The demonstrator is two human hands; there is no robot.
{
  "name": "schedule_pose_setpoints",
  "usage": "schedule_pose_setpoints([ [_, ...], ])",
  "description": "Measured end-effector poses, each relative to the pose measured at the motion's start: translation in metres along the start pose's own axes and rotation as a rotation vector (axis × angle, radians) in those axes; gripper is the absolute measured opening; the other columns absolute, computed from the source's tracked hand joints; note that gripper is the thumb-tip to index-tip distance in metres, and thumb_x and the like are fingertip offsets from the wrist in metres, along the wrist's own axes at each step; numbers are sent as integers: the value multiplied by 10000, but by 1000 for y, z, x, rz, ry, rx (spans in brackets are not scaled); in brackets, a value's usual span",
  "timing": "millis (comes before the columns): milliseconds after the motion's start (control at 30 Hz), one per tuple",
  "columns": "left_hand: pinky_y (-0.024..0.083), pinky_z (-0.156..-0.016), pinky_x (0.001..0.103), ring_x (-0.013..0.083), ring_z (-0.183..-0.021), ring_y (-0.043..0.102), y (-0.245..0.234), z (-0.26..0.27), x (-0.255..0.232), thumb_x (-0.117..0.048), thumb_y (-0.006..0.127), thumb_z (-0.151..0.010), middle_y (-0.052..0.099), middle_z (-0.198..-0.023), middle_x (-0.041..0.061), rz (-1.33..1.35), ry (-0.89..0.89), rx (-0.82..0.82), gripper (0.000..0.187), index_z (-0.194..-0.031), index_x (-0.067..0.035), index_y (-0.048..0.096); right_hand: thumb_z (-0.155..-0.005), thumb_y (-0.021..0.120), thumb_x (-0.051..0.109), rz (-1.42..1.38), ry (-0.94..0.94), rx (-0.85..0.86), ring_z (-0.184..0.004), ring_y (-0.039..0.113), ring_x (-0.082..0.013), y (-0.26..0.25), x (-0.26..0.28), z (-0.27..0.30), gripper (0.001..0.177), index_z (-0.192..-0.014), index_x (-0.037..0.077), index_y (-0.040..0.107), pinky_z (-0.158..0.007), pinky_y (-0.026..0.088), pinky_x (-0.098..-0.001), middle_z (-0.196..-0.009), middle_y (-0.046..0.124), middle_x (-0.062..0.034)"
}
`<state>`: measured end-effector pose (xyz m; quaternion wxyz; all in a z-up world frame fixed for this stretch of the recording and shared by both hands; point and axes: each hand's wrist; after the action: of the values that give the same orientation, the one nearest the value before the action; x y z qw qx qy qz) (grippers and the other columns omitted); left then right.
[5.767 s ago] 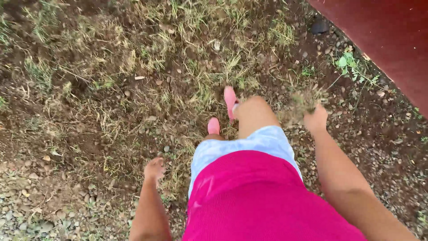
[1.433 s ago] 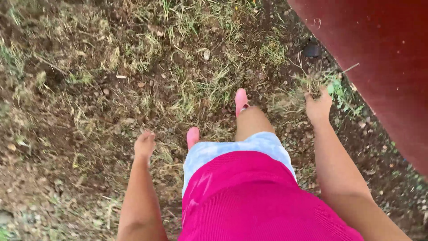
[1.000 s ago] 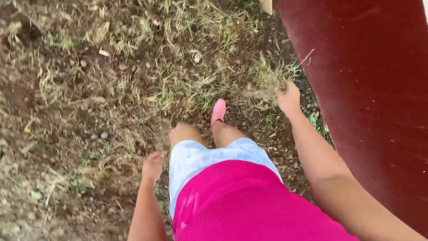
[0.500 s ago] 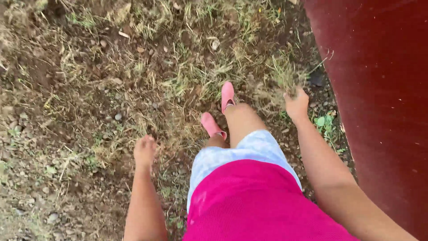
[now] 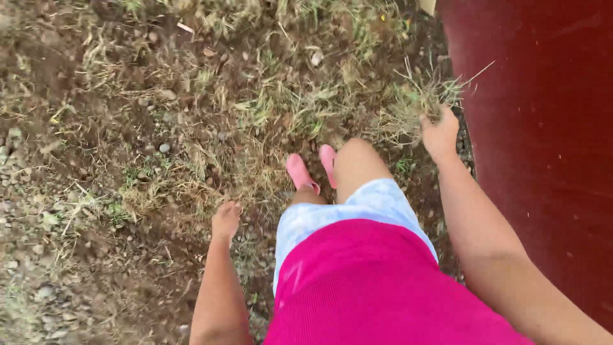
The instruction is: Gathering dry grass and weeds from the ground by hand and placing them in a pile.
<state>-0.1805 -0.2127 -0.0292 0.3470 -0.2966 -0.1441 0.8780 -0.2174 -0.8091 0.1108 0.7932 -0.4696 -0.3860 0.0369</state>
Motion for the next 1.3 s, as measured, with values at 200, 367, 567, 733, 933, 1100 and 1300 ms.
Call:
schedule_pose_setpoints([
  [200, 528, -893, 373, 197, -941, 682, -8, 18, -19, -263, 630, -982, 714, -1162, 91, 365, -248, -44, 417, -1351, -71, 654, -926, 758, 55, 20, -244, -101, -1137, 644, -297, 4, 15, -31, 426, -1307, -75, 619, -980, 491, -402, -1256, 667, -243],
  [367, 505, -922, 353, 170, -985, 672, 2, 8, -5, -262, 643, -969, 690, -1208, 72, 296, -182, -51, 464, -1387, -65, 603, -943, 773, 81, 86, -173, -118, -1143, 638, -304, 0, 11, -27, 417, -1302, -60, 614, -985, 478, -409, -1235, 667, -249],
  [567, 521, -796, 330, 159, -965, 660, 0, 15, -31, -255, 625, -979, 710, -1171, 70, 454, -210, 2, 451, -1390, -72, 609, -953, 742, 82, 9, -180, -115, -1083, 690, -269, -25, 25, -15, 341, -1264, -29, 655, -979, 507, -392, -1180, 725, -199],
  [733, 504, -746, 333, 187, -917, 634, 6, 12, -15, -274, 636, -999, 697, -1132, 113, 418, -277, -4, 435, -1391, -85, 625, -945, 756, 83, 48, -145, -142, -1030, 675, -236, -31, 14, -28, 373, -1272, -41, 627, -928, 511, -368, -1147, 718, -195],
  [933, 505, -772, 279, 144, -896, 678, 14, -9, -4, -261, 621, -1002, 683, -1142, 3, 248, -228, 34, 421, -1395, -109, 611, -970, 729, 52, -84, -145, -192, -982, 661, -182, -33, -1, -13, 356, -1287, -57, 610, -898, 519, -329, -1157, 715, -157],
  [1100, 494, -687, 308, 121, -846, 590, -4, 0, -24, -231, 627, -1007, 660, -1081, 48, 469, -169, -40, 350, -1320, -74, 642, -937, 712, 25, -263, 0, -176, -957, 669, -166, -27, -20, -17, 318, -1240, -39, 641, -854, 534, -316, -1124, 723, -131],
  [1300, 492, -660, 288, 163, -770, 572, -10, 18, -18, -231, 578, -1042, 676, -960, 108, 336, -158, -44, 307, -1319, -164, 692, -918, 706, -26, -122, -35, -170, -1006, 681, -177, -34, 11, -38, 316, -1231, -31, 660, -913, 529, -320, -1141, 729, -124],
])
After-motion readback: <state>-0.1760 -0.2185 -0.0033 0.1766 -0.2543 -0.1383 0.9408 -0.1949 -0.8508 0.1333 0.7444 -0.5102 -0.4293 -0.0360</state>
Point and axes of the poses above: each hand's wrist, its own z-axis away from the middle knuckle, its own y-axis out of the palm, x = y × z
